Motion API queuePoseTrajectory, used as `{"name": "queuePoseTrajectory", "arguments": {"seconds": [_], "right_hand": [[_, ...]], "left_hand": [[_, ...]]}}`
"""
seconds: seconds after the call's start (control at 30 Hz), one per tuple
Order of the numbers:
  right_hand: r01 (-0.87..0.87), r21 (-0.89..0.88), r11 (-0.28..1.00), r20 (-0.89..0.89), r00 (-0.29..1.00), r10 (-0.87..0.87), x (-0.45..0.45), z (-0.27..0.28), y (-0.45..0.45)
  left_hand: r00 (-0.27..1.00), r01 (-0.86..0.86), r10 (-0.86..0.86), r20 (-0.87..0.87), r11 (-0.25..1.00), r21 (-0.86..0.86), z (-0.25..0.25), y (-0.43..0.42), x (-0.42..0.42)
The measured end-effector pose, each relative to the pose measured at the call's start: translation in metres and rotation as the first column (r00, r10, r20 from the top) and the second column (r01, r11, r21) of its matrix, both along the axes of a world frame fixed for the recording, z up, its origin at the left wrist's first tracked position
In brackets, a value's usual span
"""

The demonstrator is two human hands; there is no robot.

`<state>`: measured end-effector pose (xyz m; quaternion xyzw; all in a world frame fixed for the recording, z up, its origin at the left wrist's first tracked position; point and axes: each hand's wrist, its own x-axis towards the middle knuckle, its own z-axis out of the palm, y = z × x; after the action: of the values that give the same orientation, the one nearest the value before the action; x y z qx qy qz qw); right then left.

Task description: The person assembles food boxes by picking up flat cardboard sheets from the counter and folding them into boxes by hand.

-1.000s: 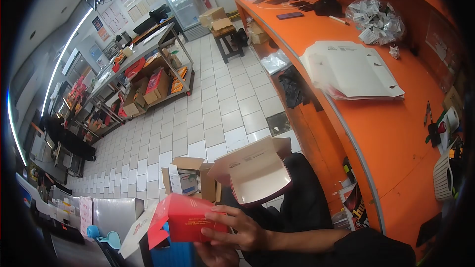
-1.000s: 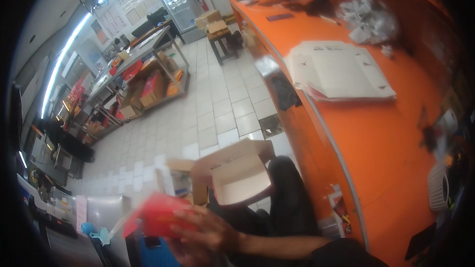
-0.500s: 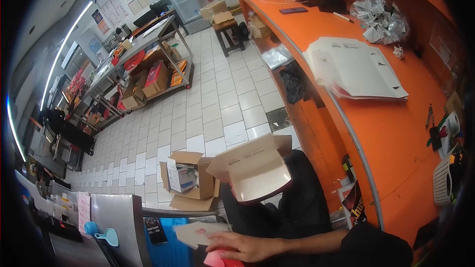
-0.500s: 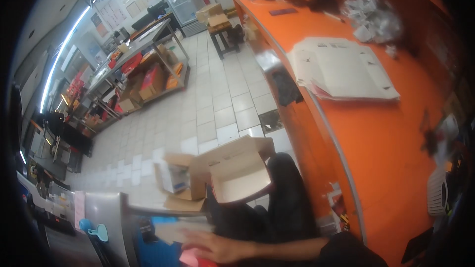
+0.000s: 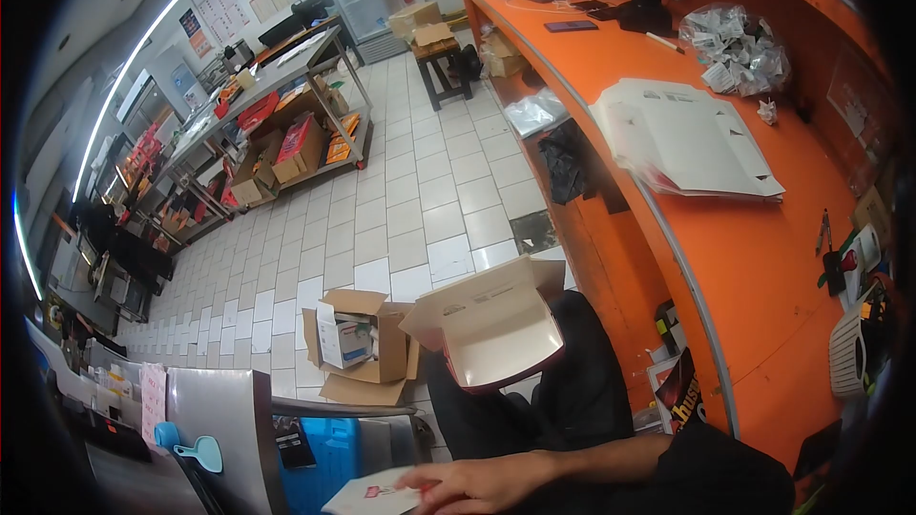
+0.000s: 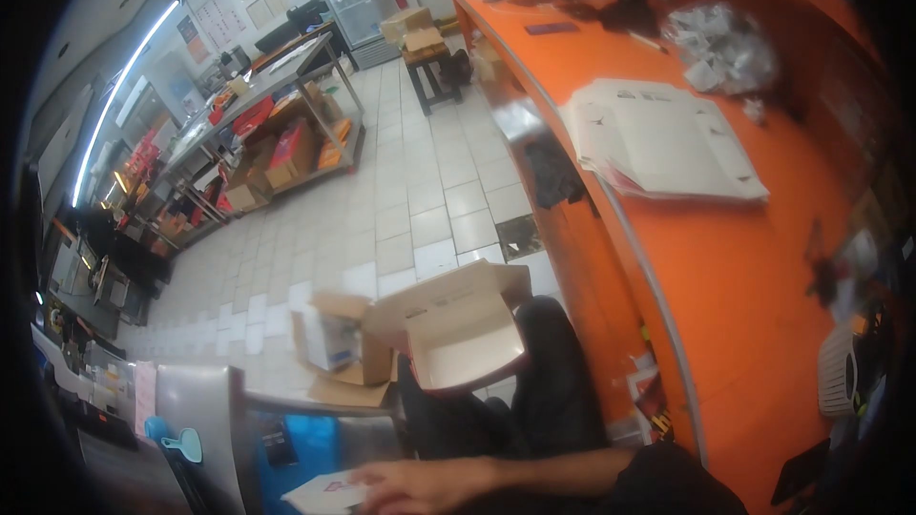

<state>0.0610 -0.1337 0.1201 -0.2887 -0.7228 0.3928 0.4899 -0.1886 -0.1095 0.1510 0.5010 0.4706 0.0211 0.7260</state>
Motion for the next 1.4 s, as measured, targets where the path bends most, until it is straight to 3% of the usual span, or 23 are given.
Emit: {"name": "queuePoseTrajectory", "arguments": {"seconds": [0.07, 0.17, 0.3, 0.33, 0.37, 0.4, 0.43, 0.5, 0.57, 0.6, 0.7, 0.73, 0.77, 0.8, 0.83, 0.87, 0.97, 1.0, 1.1, 1.23, 1.27, 1.3, 1.4], "right_hand": [[0.050, -0.134, 0.990, -0.200, 0.977, -0.077, 0.005, 0.006, 0.002], [0.702, -0.057, 0.710, -0.121, 0.701, -0.703, 0.016, 0.003, 0.001], [0.858, -0.087, 0.506, -0.070, 0.502, -0.862, 0.025, 0.024, 0.003], [0.446, -0.372, 0.814, -0.494, 0.648, -0.580, 0.023, 0.022, 0.004], [-0.129, -0.345, 0.930, -0.861, 0.437, -0.259, 0.022, 0.019, 0.004], [-0.261, -0.333, 0.906, -0.872, 0.450, -0.191, 0.021, 0.005, 0.006], [-0.260, -0.331, 0.907, -0.872, 0.453, -0.189, 0.021, 0.009, 0.006], [0.029, -0.388, 0.921, -0.661, 0.688, -0.300, 0.020, 0.022, 0.004], [-0.082, -0.406, 0.910, -0.728, 0.631, -0.268, 0.015, -0.016, 0.001], [-0.174, -0.381, 0.908, -0.698, 0.698, -0.160, 0.019, -0.025, 0.003], [-0.194, -0.281, 0.940, -0.585, 0.811, -0.008, 0.021, 0.005, 0.009], [-0.123, -0.193, 0.973, -0.499, 0.866, 0.010, 0.022, 0.017, 0.011], [-0.121, -0.197, 0.973, -0.500, 0.866, 0.007, 0.020, 0.017, 0.013], [-0.198, -0.202, 0.959, -0.399, 0.911, 0.104, 0.018, 0.016, 0.014], [-0.275, -0.214, 0.937, -0.293, 0.934, 0.207, 0.017, 0.015, 0.014], [-0.136, -0.211, 0.968, -0.082, 0.989, 0.121, 0.009, 0.011, 0.011], [-0.363, -0.207, 0.909, -0.222, 0.922, 0.317, 0.002, 0.020, 0.008], [-0.416, -0.223, 0.882, -0.280, 0.894, 0.351, 0.005, 0.030, 0.004], [-0.244, -0.049, 0.968, -0.081, 0.967, 0.240, -0.004, -0.006, 0.006], [-0.265, 0.075, 0.961, -0.149, 0.950, 0.273, 0.007, 0.009, 0.003], [-0.234, -0.051, 0.971, -0.273, 0.938, 0.212, 0.008, 0.006, 0.003], [-0.213, -0.181, 0.960, -0.388, 0.912, 0.129, 0.009, 0.005, 0.002], [0.029, -0.141, 0.990, -0.264, 0.962, -0.065, 0.014, 0.011, 0.001]], "left_hand": [[1.000, 0.004, -0.003, -0.004, 0.992, 0.125, -0.004, 0.000, 0.000], [0.999, 0.001, -0.005, 0.046, 0.997, 0.071, -0.017, 0.007, -0.002], [0.998, -0.005, 0.007, 0.063, 0.999, -0.038, -0.034, 0.013, -0.007], [0.998, -0.002, 0.007, 0.060, 0.997, -0.076, -0.036, 0.015, -0.009], [0.998, 0.002, 0.005, 0.056, 0.994, -0.112, -0.038, 0.016, -0.009], [0.999, 0.003, 0.003, 0.044, 0.991, -0.134, -0.043, 0.017, -0.012], [0.999, 0.010, -0.004, 0.034, 0.985, -0.175, -0.046, 0.020, -0.015], [1.000, 0.024, -0.026, -0.008, 0.976, -0.218, -0.060, 0.023, -0.023], [0.994, 0.045, -0.065, -0.087, 0.976, -0.211, -0.075, 0.030, -0.033], [0.989, 0.064, -0.086, -0.124, 0.982, -0.177, -0.079, 0.032, -0.038], [0.924, 0.254, -0.174, -0.339, 0.945, 0.206, -0.024, 0.035, -0.023], [0.850, 0.427, -0.176, -0.496, 0.782, 0.454, -0.005, 0.036, -0.015], [0.849, 0.429, -0.180, -0.497, 0.783, 0.450, -0.008, 0.037, -0.019], [0.963, 0.125, 0.090, -0.254, 0.684, 0.719, -0.003, 0.038, -0.014], [0.952, -0.206, 0.300, 0.065, 0.469, 0.859, 0.003, 0.037, -0.009], [0.989, -0.110, 0.103, 0.104, 0.061, 0.992, 0.012, 0.036, -0.004], [0.991, 0.127, -0.049, -0.126, 0.019, 0.992, 0.030, 0.033, -0.001], [0.996, 0.091, 0.001, -0.091, -0.052, 0.995, 0.030, 0.033, 0.001], [0.991, 0.057, -0.126, -0.051, 0.043, 0.997, 0.025, 0.042, -0.007], [0.950, 0.006, -0.305, 0.070, 0.242, 0.970, 0.020, 0.041, -0.022], [0.949, 0.007, -0.307, 0.067, 0.235, 0.972, 0.025, 0.043, -0.020], [0.960, 0.114, -0.275, -0.058, 0.190, 0.975, 0.034, 0.045, -0.018], [0.917, 0.395, -0.133, -0.376, 0.170, 0.903, 0.047, 0.046, -0.010]]}}
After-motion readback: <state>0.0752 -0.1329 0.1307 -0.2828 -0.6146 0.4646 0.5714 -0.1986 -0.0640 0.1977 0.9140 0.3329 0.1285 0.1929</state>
